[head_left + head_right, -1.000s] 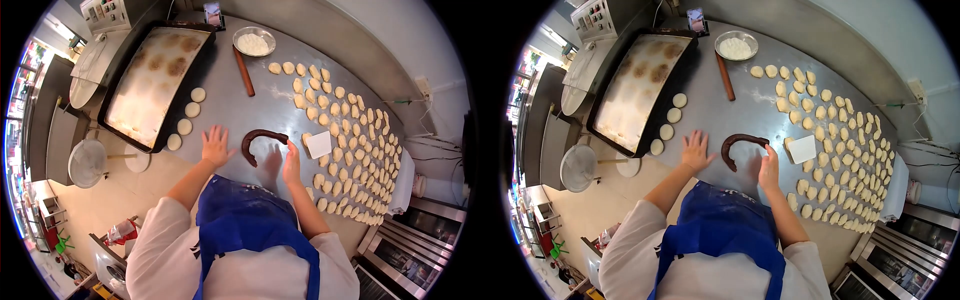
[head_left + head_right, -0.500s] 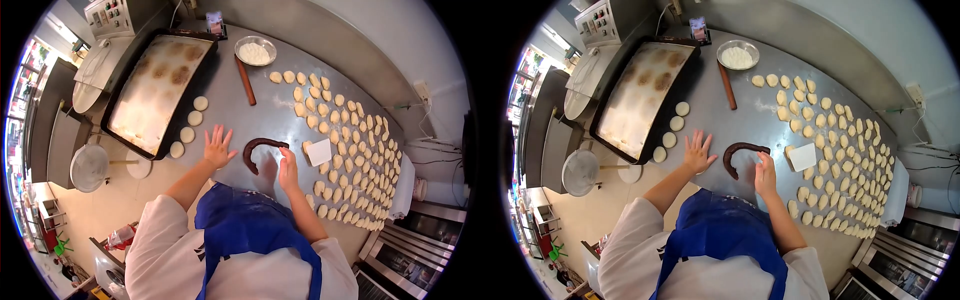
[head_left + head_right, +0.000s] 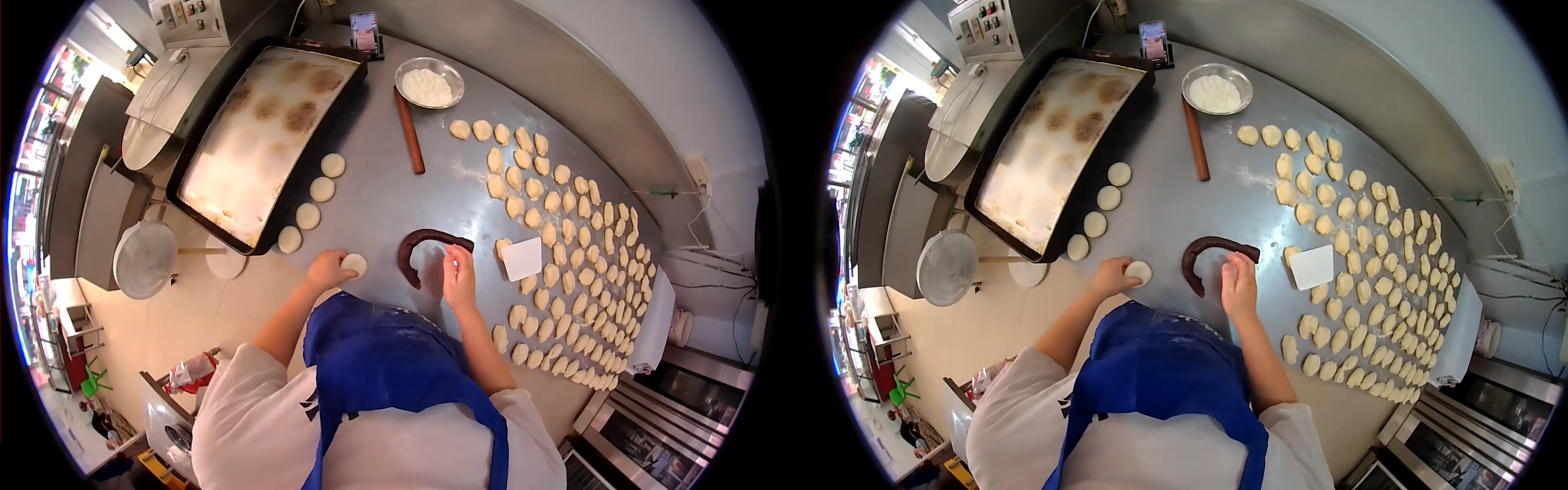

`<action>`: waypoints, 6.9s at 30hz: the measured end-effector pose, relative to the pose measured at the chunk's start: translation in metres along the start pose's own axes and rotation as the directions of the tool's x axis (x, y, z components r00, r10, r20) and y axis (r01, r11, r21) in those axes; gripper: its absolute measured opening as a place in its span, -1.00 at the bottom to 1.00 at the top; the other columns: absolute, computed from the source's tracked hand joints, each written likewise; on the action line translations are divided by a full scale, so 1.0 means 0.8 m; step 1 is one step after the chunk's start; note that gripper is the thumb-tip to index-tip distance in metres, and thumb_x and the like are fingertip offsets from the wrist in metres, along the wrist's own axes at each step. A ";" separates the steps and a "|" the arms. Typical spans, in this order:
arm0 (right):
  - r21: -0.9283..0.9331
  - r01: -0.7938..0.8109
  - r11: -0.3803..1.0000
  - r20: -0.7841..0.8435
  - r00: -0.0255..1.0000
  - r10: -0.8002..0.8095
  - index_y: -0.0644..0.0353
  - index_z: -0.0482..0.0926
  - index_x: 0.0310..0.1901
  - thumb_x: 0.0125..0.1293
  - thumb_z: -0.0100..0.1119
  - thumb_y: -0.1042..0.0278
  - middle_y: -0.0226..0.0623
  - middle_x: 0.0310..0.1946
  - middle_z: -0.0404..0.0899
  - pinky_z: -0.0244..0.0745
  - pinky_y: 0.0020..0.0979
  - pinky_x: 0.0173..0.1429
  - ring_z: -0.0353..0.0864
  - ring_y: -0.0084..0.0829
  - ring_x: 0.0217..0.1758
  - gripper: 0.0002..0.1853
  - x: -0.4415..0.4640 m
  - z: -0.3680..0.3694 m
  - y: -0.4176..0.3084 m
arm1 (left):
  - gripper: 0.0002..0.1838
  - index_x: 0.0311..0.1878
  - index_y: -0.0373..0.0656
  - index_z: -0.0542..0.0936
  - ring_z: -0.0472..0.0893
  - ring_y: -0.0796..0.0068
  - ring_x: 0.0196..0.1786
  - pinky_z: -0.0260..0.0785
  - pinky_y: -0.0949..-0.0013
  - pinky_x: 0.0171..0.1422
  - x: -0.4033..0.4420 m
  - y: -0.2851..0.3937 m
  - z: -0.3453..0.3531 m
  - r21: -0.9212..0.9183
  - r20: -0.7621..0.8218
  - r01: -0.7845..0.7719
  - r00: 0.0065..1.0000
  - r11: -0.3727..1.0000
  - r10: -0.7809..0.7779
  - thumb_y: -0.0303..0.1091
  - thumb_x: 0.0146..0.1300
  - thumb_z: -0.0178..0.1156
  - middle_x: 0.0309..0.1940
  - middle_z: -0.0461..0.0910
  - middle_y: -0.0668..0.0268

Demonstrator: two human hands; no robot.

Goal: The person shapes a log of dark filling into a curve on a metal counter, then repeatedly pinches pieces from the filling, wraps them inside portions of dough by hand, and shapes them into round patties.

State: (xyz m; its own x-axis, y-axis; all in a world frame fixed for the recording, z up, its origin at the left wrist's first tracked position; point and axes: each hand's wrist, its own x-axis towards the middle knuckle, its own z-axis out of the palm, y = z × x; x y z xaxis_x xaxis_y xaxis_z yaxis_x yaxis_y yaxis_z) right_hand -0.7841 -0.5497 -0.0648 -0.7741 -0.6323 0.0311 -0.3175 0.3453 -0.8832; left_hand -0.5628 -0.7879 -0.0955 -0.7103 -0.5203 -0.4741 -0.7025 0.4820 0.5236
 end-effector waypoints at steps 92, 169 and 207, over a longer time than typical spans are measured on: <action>-0.069 0.435 0.898 -0.050 0.897 -0.439 0.20 0.65 -0.01 0.35 0.01 0.36 -0.11 0.11 0.61 0.15 -0.04 0.47 0.43 -0.05 0.35 -0.72 -0.024 -0.037 -0.144 | -0.67 0.27 -0.19 0.39 0.54 0.44 0.18 0.44 0.34 0.25 -0.102 0.259 0.010 -0.990 0.132 0.139 0.940 -0.002 0.314 -0.29 0.56 -0.12 0.14 0.52 0.28; -0.112 -0.372 0.922 0.471 0.797 0.379 0.12 0.64 -0.48 0.33 0.16 0.05 -0.42 -0.51 0.62 0.40 -0.38 -0.43 0.55 -0.53 -0.50 -0.65 -0.003 -0.052 0.016 | -0.07 0.61 0.00 -0.10 0.71 0.25 -0.16 0.55 0.22 -0.09 -0.017 0.213 0.084 0.357 0.457 -0.367 0.871 0.859 0.182 -0.20 0.28 0.20 -0.18 0.71 0.18; 0.117 -0.101 0.988 0.269 0.961 0.067 0.25 0.75 -0.23 0.18 0.35 0.38 -0.19 -0.44 0.70 0.56 -0.36 -0.24 0.69 -0.31 -0.40 -0.84 -0.028 -0.002 -0.054 | -0.71 0.14 -0.23 0.47 0.59 0.36 0.03 0.50 0.27 0.14 -0.036 0.142 0.072 -0.952 0.304 0.295 0.942 0.085 0.140 -0.37 0.44 0.17 -0.07 0.56 0.22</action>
State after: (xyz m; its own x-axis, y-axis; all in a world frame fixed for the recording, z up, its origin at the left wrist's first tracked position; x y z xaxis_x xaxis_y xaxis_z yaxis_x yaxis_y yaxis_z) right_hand -0.7537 -0.5493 -0.0268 -0.6179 -0.7709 -0.1547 -0.1713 0.3240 -0.9304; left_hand -0.6249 -0.6777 -0.0631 -0.7811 -0.2080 -0.5887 -0.2276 -0.7831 0.5787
